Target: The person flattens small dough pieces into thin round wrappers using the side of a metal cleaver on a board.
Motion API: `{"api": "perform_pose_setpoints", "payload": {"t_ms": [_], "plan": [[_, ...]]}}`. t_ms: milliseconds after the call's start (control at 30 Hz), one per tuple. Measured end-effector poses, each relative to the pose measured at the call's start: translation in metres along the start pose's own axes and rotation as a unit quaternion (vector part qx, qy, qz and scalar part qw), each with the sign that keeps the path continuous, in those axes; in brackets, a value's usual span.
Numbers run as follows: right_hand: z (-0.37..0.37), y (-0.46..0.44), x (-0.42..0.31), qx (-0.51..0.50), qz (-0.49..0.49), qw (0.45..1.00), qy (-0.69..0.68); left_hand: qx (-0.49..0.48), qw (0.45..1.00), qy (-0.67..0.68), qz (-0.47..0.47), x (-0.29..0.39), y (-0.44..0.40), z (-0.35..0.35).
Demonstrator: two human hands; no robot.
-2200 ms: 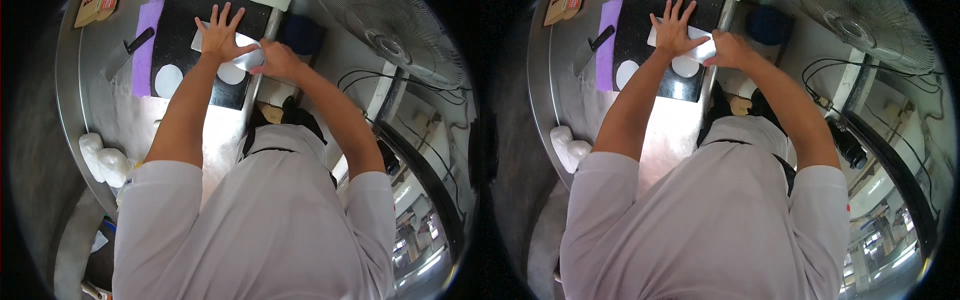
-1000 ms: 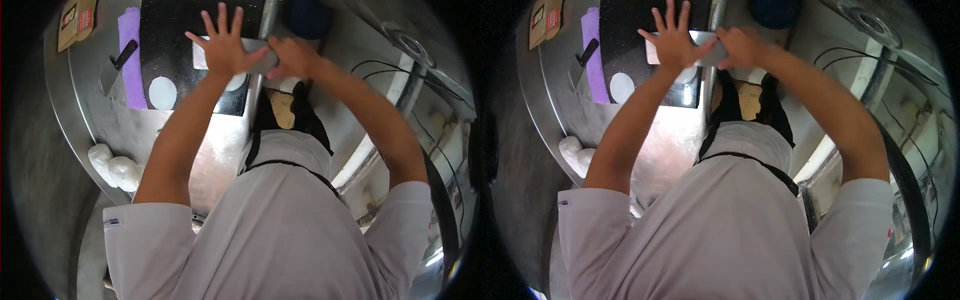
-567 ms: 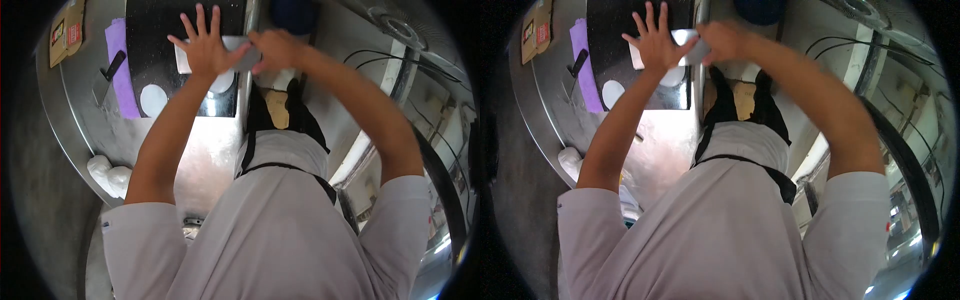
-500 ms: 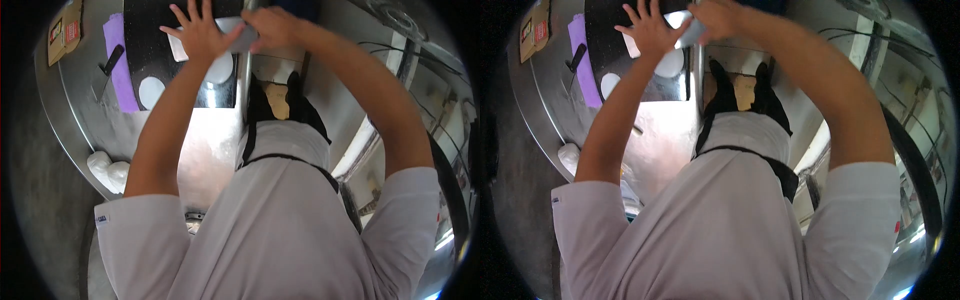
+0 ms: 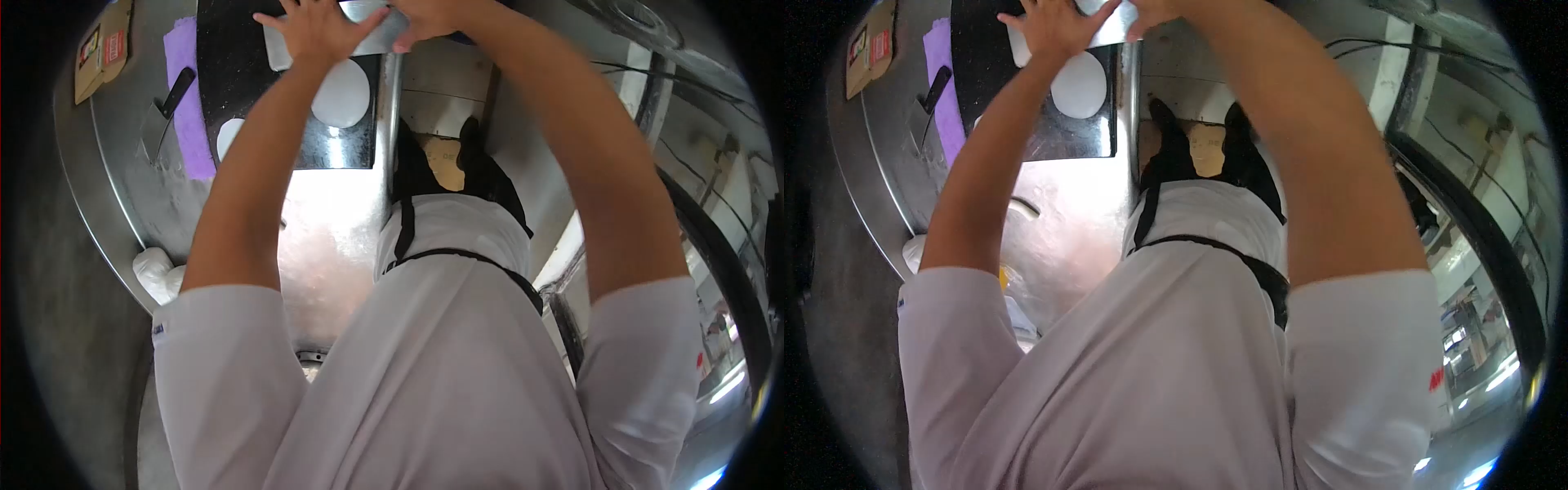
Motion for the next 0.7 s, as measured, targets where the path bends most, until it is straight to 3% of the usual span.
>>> {"api": "perform_pose_setpoints", "payload": {"t_ms": [33, 100, 167, 233, 300, 367, 400, 433, 533, 600, 633, 700], "plan": [[0.002, 0.000, -0.007, 0.045, -0.007, 0.998, 0.037, -0.026, 0.999, -0.005, 0.020, -0.005, -0.001, 0.000], [0.014, 0.018, -0.046, 0.005, 0.025, 0.999, -0.041, -0.051, 0.996, -0.015, 0.070, -0.010, 0.018, -0.003], [0.038, 0.047, -0.083, -0.057, 0.066, 0.992, -0.091, -0.001, 0.980, 0.075, 0.186, -0.053, 0.075, 0.034], [0.062, 0.060, -0.094, -0.103, 0.093, 0.984, -0.109, -0.026, 0.980, 0.058, 0.186, -0.050, 0.092, 0.031], [0.071, 0.056, -0.086, 0.003, 0.092, 0.989, -0.117, -0.015, 0.976, 0.091, 0.199, -0.055, 0.073, 0.029], [0.058, 0.040, -0.077, 0.000, 0.093, 0.990, -0.105, 0.038, 0.977, 0.034, 0.208, -0.048, 0.052, 0.013], [0.046, 0.032, -0.070, 0.005, 0.097, 0.992, -0.085, -0.060, 0.984, -0.010, 0.169, -0.042, 0.037, -0.001], [0.036, 0.025, -0.069, 0.006, 0.095, 0.992, -0.080, -0.009, 0.984, -0.007, 0.178, -0.046, 0.031, 0.003], [0.018, 0.006, -0.065, 0.044, 0.085, 0.995, 0.031, -0.008, 0.984, -0.014, 0.175, -0.046, 0.010, -0.013], [0.025, 0.011, -0.066, 0.223, -0.080, 0.971, 0.023, -0.031, 0.980, 0.012, 0.195, -0.047, 0.019, -0.012], [0.026, 0.018, -0.069, 0.215, -0.081, 0.973, 0.025, -0.023, 0.978, 0.015, 0.207, -0.049, 0.019, -0.003], [0.043, 0.035, -0.085, 0.005, 0.093, 0.994, -0.048, -0.087, 0.969, 0.034, 0.229, -0.048, 0.044, -0.003]]}}
Point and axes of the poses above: each hand's wrist, its own y-axis away from the middle knuckle, its own z-axis out of the palm, x = y × z, the point moved 2 cm from there along -y, towards the middle knuckle, and after that the axes turned 3 degrees about -x, right-handed, at the moved point
